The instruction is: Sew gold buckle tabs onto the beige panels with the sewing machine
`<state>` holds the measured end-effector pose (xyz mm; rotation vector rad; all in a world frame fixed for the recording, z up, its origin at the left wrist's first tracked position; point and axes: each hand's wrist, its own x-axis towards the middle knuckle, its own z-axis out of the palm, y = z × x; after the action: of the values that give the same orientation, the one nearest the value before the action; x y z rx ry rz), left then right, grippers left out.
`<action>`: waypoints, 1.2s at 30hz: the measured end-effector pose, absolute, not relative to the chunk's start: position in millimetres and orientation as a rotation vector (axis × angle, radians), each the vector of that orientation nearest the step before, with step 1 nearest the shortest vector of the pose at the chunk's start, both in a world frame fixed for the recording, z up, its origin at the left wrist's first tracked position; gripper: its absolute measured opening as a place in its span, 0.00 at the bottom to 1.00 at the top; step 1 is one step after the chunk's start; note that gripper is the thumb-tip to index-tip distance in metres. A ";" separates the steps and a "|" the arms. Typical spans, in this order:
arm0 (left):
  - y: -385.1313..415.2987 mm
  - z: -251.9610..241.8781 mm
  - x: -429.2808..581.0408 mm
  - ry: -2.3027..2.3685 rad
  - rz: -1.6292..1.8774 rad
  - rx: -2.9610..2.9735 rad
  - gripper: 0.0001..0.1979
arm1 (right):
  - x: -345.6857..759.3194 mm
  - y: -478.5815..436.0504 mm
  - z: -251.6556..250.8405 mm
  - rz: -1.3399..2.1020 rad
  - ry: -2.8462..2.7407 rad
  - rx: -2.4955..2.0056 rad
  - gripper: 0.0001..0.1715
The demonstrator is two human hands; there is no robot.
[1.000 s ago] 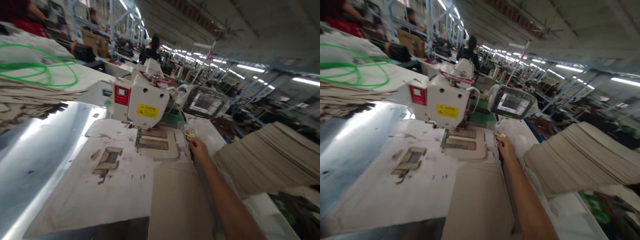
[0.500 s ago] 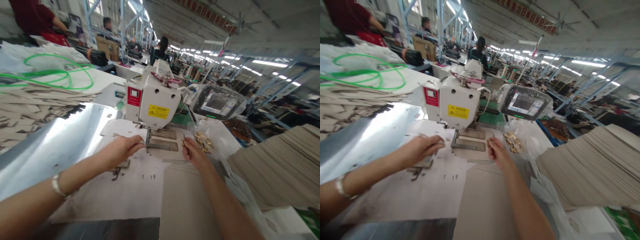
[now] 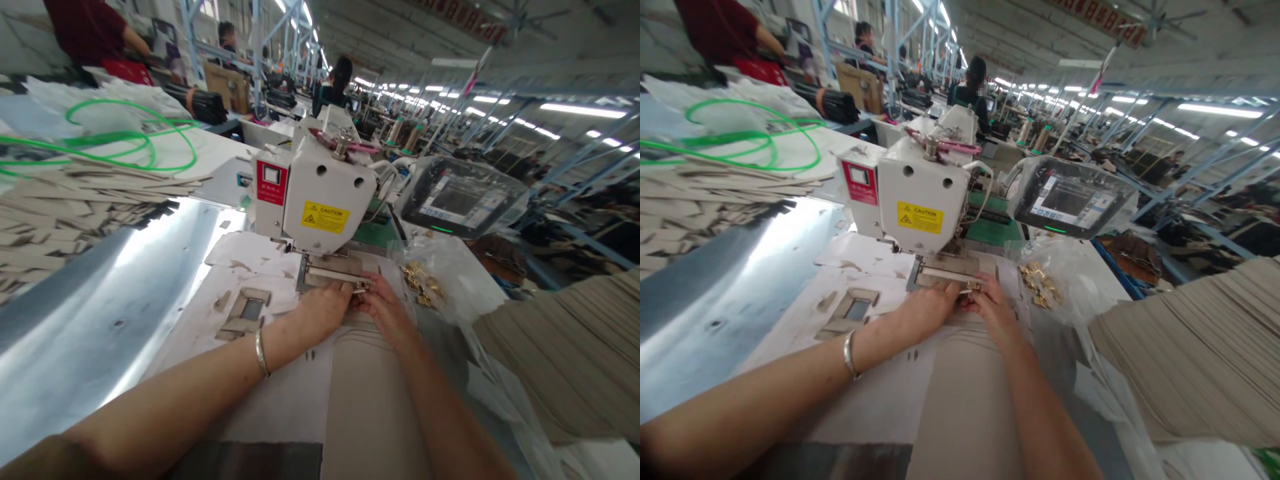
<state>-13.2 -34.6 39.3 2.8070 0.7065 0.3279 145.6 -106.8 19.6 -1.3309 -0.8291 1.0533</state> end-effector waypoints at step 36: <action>-21.4 1.3 -16.9 0.666 0.426 2.961 0.35 | 200.7 -82.1 51.3 1.166 -0.923 -2.173 0.31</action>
<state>-16.9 -21.4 1.3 2.9610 0.6658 0.4260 200.7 -82.1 51.3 -2.1727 -0.9231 1.1662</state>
